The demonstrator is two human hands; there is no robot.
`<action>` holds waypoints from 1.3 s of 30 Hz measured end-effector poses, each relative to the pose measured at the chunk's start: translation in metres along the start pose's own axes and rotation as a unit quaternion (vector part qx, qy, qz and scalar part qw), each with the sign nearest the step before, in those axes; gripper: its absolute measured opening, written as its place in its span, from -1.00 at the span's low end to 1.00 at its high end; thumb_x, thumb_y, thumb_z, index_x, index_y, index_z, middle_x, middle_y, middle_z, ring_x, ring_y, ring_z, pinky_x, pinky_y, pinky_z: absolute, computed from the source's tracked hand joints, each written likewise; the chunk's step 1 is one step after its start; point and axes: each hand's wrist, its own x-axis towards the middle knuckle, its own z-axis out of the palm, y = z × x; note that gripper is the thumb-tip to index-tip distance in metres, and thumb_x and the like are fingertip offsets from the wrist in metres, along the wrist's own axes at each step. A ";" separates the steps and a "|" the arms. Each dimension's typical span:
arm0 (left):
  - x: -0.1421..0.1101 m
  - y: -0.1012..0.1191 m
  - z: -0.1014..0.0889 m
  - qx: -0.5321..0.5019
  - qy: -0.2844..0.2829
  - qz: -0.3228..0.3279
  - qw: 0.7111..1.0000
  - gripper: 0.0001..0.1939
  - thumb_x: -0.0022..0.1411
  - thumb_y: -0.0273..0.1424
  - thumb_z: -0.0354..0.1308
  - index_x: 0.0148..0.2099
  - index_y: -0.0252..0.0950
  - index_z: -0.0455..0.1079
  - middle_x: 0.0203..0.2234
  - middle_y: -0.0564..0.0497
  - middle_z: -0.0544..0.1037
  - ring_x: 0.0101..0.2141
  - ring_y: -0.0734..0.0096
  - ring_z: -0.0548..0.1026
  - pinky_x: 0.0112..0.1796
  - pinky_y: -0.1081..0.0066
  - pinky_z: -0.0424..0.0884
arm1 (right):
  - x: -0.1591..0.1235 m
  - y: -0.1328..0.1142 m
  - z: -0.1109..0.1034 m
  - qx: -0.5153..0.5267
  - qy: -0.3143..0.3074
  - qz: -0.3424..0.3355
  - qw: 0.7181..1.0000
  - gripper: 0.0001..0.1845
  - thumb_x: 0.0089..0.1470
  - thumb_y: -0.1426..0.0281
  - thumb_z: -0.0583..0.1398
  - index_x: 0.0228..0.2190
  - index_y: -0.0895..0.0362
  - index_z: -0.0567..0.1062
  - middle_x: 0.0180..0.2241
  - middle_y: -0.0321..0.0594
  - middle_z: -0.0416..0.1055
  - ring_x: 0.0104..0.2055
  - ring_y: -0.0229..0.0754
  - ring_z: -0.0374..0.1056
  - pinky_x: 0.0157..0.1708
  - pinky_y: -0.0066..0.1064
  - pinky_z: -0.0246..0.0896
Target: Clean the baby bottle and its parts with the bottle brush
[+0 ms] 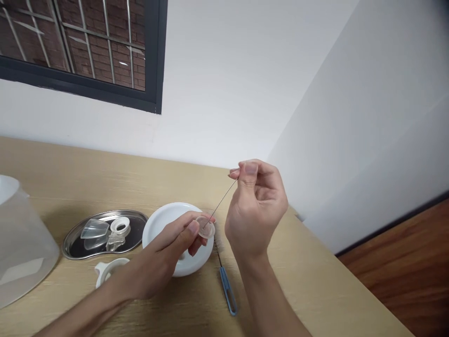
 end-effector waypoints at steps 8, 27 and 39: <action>0.007 -0.024 -0.001 0.012 0.008 -0.014 1.000 -0.52 0.48 0.02 -0.11 -0.17 -0.24 0.41 -0.35 0.01 0.39 -0.35 0.35 0.28 -0.35 0.37 0.18 | -0.013 0.000 0.006 0.045 -0.077 0.095 0.991 -0.83 0.35 0.31 0.19 -0.33 0.06 0.43 -0.46 -0.39 0.33 -0.43 -0.34 0.35 -0.34 -0.41 0.34; 0.015 -0.036 0.005 -0.072 0.035 0.053 0.995 -0.54 0.50 -0.05 -0.06 -0.28 -0.28 0.41 -0.37 -0.01 0.44 -0.46 0.44 0.26 -0.42 0.40 0.21 | -0.016 0.007 0.009 0.047 -0.167 0.174 0.969 -0.80 0.32 0.23 0.21 -0.33 0.06 0.43 -0.50 -0.42 0.29 -0.55 -0.39 0.23 -0.59 -0.51 0.18; 0.019 -0.005 -0.015 -0.125 0.119 0.074 0.982 -0.68 0.45 -0.14 0.08 -0.16 -0.29 0.46 -0.39 0.01 0.42 -0.46 0.43 0.26 -0.49 0.47 0.24 | -0.036 0.012 0.018 0.016 -0.260 0.210 0.942 -0.78 0.27 0.25 0.24 -0.35 0.13 0.54 -0.40 -0.26 0.47 -0.47 -0.34 0.32 -0.61 -0.52 0.14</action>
